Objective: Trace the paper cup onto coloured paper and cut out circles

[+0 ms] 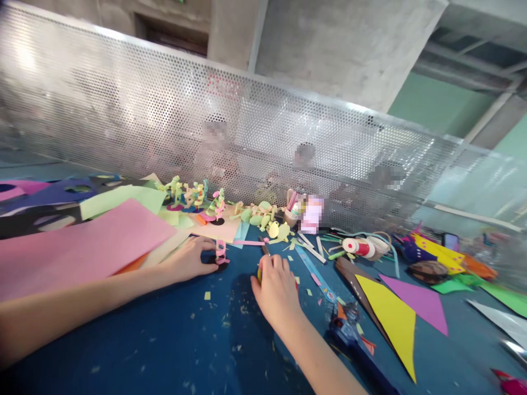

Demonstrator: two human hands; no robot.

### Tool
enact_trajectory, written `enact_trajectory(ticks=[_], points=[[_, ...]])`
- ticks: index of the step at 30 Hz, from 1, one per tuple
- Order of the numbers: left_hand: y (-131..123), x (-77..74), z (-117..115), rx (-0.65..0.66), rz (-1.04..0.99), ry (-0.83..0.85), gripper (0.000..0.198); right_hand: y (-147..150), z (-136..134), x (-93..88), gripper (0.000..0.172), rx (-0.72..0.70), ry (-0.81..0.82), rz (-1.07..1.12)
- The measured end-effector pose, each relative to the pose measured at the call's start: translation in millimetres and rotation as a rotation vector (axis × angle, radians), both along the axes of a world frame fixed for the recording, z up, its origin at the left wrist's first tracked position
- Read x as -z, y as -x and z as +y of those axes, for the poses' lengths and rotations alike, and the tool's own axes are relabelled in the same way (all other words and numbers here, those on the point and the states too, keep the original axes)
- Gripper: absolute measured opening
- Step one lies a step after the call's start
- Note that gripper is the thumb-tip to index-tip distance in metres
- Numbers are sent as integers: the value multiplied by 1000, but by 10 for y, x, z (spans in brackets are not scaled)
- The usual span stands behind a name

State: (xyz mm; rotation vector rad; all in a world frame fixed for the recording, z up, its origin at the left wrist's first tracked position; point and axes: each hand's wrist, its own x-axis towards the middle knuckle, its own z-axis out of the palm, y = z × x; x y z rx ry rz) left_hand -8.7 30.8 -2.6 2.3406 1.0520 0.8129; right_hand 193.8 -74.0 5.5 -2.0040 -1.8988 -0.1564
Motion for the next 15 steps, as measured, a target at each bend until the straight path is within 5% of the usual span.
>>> enact_trajectory(ticks=[15], points=[[2,71,35,22,89,-73,26,-101,-52,-66,33,216,195,-229]])
